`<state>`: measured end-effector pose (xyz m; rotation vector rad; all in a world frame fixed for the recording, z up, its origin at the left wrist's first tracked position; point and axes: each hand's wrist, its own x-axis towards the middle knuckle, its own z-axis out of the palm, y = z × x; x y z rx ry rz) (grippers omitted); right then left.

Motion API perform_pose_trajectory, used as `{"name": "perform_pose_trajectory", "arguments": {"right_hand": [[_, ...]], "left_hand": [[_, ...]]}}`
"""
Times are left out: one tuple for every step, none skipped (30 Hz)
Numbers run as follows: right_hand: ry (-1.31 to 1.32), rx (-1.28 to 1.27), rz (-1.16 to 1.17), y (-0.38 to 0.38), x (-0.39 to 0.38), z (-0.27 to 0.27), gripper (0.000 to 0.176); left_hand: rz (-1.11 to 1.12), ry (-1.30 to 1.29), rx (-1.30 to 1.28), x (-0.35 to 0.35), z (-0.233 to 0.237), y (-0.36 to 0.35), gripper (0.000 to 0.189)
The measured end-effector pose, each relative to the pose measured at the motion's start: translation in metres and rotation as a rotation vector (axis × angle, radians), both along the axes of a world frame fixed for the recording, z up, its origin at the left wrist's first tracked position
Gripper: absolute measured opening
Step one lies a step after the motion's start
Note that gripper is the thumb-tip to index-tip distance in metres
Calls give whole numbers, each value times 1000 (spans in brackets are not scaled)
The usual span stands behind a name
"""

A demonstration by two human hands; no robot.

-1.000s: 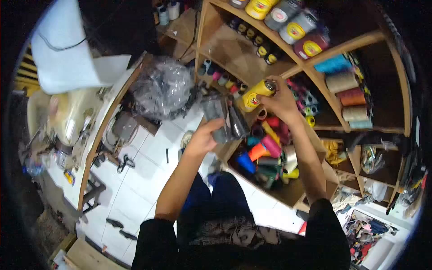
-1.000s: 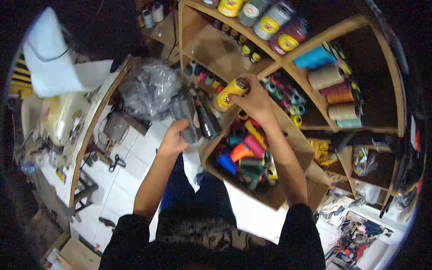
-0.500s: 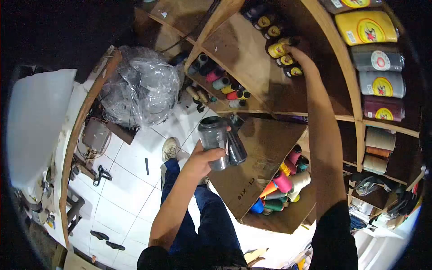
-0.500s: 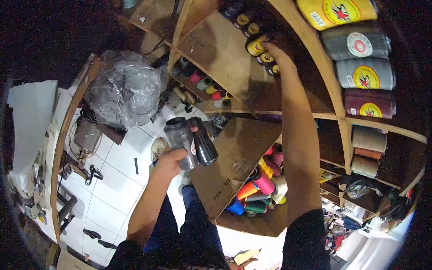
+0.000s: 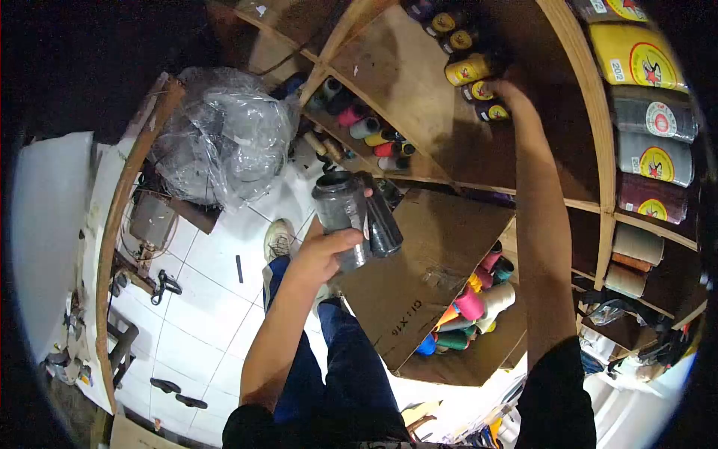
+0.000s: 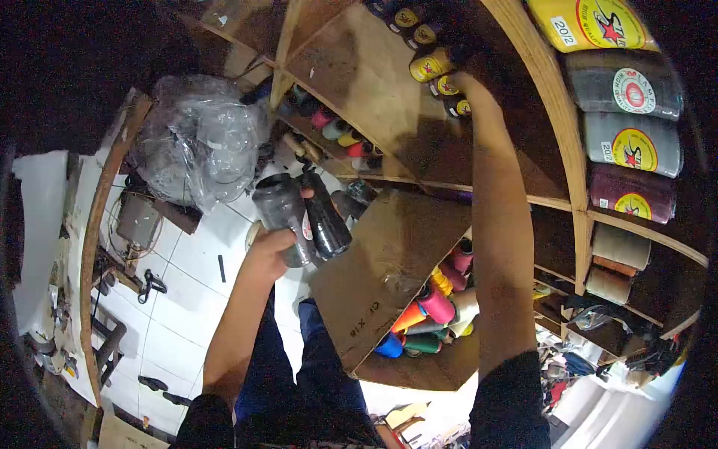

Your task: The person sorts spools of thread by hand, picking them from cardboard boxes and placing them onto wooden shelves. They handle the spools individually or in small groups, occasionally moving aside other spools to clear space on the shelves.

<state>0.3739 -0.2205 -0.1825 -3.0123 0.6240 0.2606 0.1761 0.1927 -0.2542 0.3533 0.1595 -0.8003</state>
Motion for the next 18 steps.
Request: {"name": "perform_pose_trajectory", "arguments": {"right_hand": [[-7, -20, -6, -3, -1, 1, 50], [-13, -33, -12, -5, -2, 2, 50], [-22, -45, -19, -6, -4, 4, 50], [-22, -52, -27, -5, -6, 2, 50], [-24, -61, -33, -5, -7, 1, 49], [-24, -74, -42, -6, -10, 1, 49], [-20, -87, -50, -5, -12, 1, 49], [-22, -102, -61, -4, -14, 1, 49], [-23, -114, -73, -2, -18, 1, 49], [-24, -126, -90, 1, -21, 1, 48], [-13, -148, -119, 5, -24, 1, 48], [-5, -168, -144, 10, -27, 3, 48], [7, -189, -174, 19, -31, 8, 48], [25, -207, -212, 28, -37, 13, 48], [22, -205, -214, 42, -44, 23, 47], [-3, -176, -172, 60, -51, 35, 47], [-35, -66, -55, 88, -59, 49, 45], [-56, 52, 59, 117, -68, 63, 44]], "left_hand": [[4, 3, -9, 1, 2, 0, 68], [26, 26, -10, 0, 1, -1, 66], [26, 18, -29, 1, 2, -2, 66], [25, 14, -44, 2, 2, -2, 65], [23, 12, -63, 1, 2, -2, 65], [23, 26, -66, 0, 1, -2, 65], [23, 40, -70, -1, 0, -3, 65], [27, 50, -74, -1, -2, -4, 65], [39, 39, -62, -3, -6, -5, 65], [51, 29, -49, -4, -11, -6, 65], [63, 19, -36, -6, -13, -6, 65], [55, 30, -34, -5, -10, -5, 66], [47, 44, -31, -5, -3, -4, 66], [38, 57, -29, -5, 0, -3, 67], [35, 40, -41, -5, -2, -4, 68], [31, 25, -51, -6, -6, -5, 69], [31, 7, -62, -5, -8, -6, 70], [-13, -22, -36, -4, -7, -5, 71]]}}
